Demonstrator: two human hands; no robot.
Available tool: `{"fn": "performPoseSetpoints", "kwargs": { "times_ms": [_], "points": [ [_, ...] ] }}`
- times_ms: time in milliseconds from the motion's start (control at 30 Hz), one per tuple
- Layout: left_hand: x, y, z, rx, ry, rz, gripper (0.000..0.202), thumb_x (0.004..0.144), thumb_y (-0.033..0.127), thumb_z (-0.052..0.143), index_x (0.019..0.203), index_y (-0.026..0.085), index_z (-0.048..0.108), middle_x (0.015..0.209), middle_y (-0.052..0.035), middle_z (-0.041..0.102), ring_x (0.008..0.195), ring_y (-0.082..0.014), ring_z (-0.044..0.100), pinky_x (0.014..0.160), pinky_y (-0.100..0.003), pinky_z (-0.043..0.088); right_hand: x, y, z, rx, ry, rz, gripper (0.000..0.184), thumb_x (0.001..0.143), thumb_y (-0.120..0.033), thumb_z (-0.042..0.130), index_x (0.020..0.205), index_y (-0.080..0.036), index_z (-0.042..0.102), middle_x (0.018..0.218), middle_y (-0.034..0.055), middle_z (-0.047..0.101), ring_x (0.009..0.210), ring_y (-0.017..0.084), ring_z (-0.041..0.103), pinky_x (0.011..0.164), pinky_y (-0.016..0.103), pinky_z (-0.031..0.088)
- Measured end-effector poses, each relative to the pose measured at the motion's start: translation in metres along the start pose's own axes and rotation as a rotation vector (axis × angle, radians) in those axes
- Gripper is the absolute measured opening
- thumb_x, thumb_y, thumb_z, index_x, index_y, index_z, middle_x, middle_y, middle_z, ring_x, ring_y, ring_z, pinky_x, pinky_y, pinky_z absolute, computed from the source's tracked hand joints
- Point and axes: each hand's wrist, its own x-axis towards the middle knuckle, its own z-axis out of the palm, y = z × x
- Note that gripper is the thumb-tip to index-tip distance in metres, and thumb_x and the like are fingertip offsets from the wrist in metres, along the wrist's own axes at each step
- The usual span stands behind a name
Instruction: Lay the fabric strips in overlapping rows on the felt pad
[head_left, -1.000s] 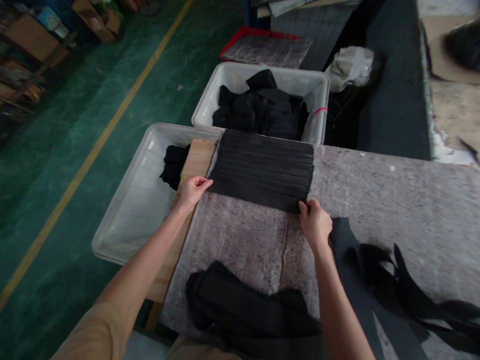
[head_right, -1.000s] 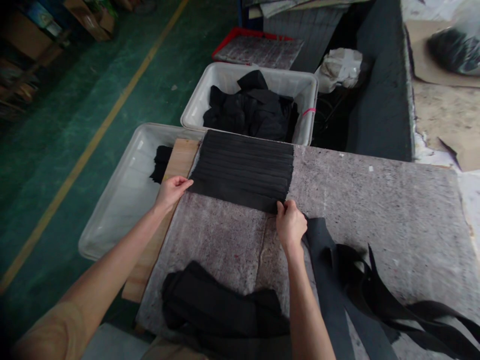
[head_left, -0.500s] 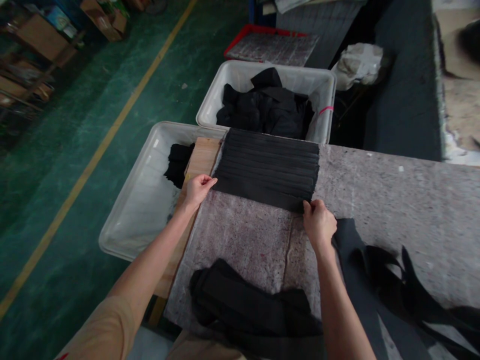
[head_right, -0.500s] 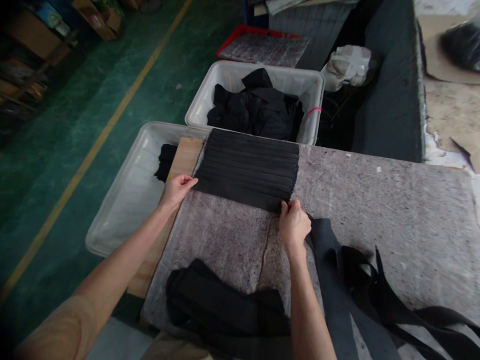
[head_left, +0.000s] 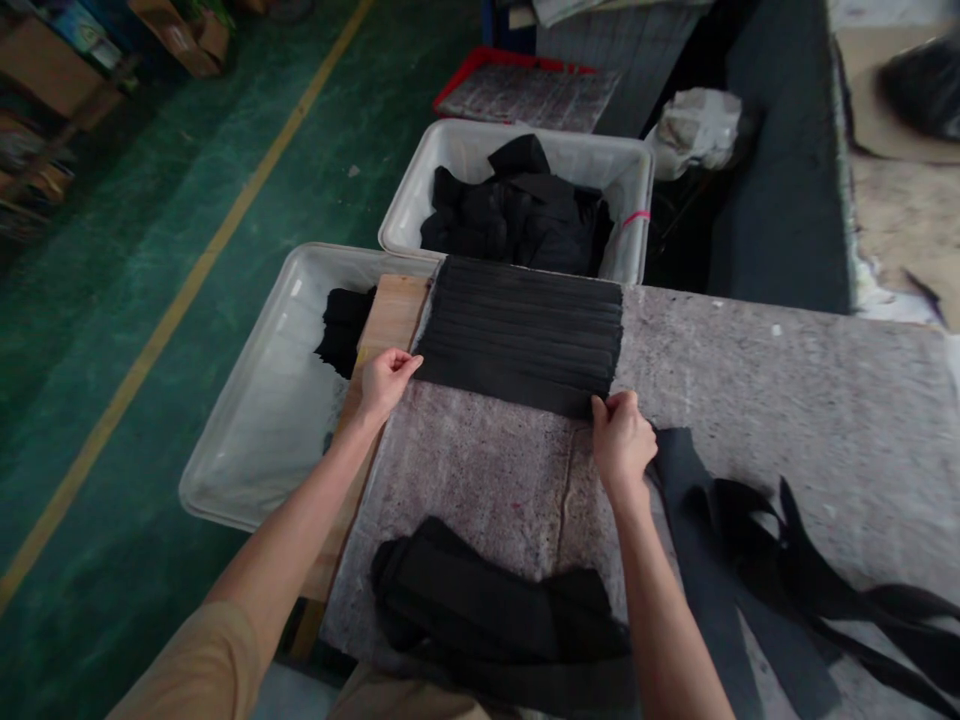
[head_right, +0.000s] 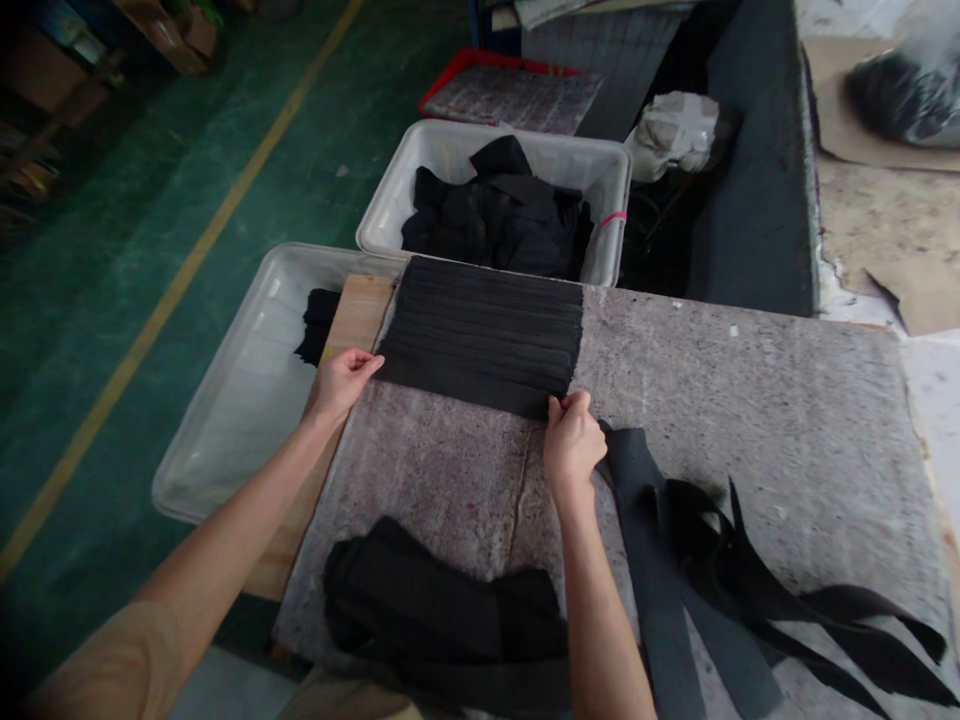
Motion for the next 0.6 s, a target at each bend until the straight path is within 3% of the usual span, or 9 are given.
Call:
{"fn": "performPoseSetpoints", "kwargs": {
  "times_ms": [200,333,400,467,600],
  "points": [
    [-0.007,0.007,0.002,0.09,0.076,0.035,0.027,0.074,0.045,0.068,0.073,0.021,0.055,0.061,0.0024,0.058,0.058,-0.0141,0.055,0.06,-0.024,0.039,-0.006,0.0,0.007,0.02,0.148,-0.047,0.024,0.097,-0.04,0.044,0.103,-0.019,0.053,0.092,0.0048,0.061,0.062,0.013,0.054,0.052,0.027,0.018],
    [-0.018,0.023,0.001,0.337,0.129,0.141,0.017,0.081,0.037,0.064,0.084,0.022,0.057,0.065,0.0007,0.057,0.064,-0.0174,0.057,0.065,-0.027,0.041,-0.006,0.003,0.013,0.056,0.19,-0.122,0.021,0.098,-0.036,0.043,0.098,-0.02,0.056,0.095,0.0036,0.057,0.065,0.011,0.05,0.052,0.027,0.016],
    [-0.021,0.03,0.003,0.477,0.089,0.314,0.012,0.086,0.029,0.057,0.094,0.021,0.06,0.083,-0.0054,0.063,0.082,-0.022,0.06,0.074,-0.031,0.044,-0.006,0.005,0.015,0.073,0.209,-0.134,0.022,0.098,-0.036,0.044,0.097,-0.02,0.057,0.096,0.0037,0.057,0.066,0.011,0.049,0.052,0.027,0.016],
    [-0.023,0.033,0.005,0.565,-0.015,0.495,0.019,0.09,0.02,0.047,0.101,0.02,0.062,0.102,-0.0102,0.063,0.1,-0.0254,0.058,0.082,-0.034,0.044,-0.006,0.007,0.016,0.083,0.218,-0.155,0.023,0.098,-0.036,0.043,0.097,-0.02,0.058,0.096,0.0036,0.057,0.068,0.011,0.049,0.052,0.027,0.018],
    [-0.025,0.033,0.007,0.628,-0.134,0.621,0.03,0.092,0.016,0.039,0.107,0.019,0.065,0.111,-0.0124,0.061,0.105,-0.0263,0.058,0.089,-0.038,0.044,-0.003,0.012,0.015,0.105,0.236,-0.245,0.023,0.098,-0.033,0.042,0.105,-0.022,0.06,0.104,0.0049,0.056,0.081,0.015,0.052,0.055,0.027,0.026]
  ]
}}
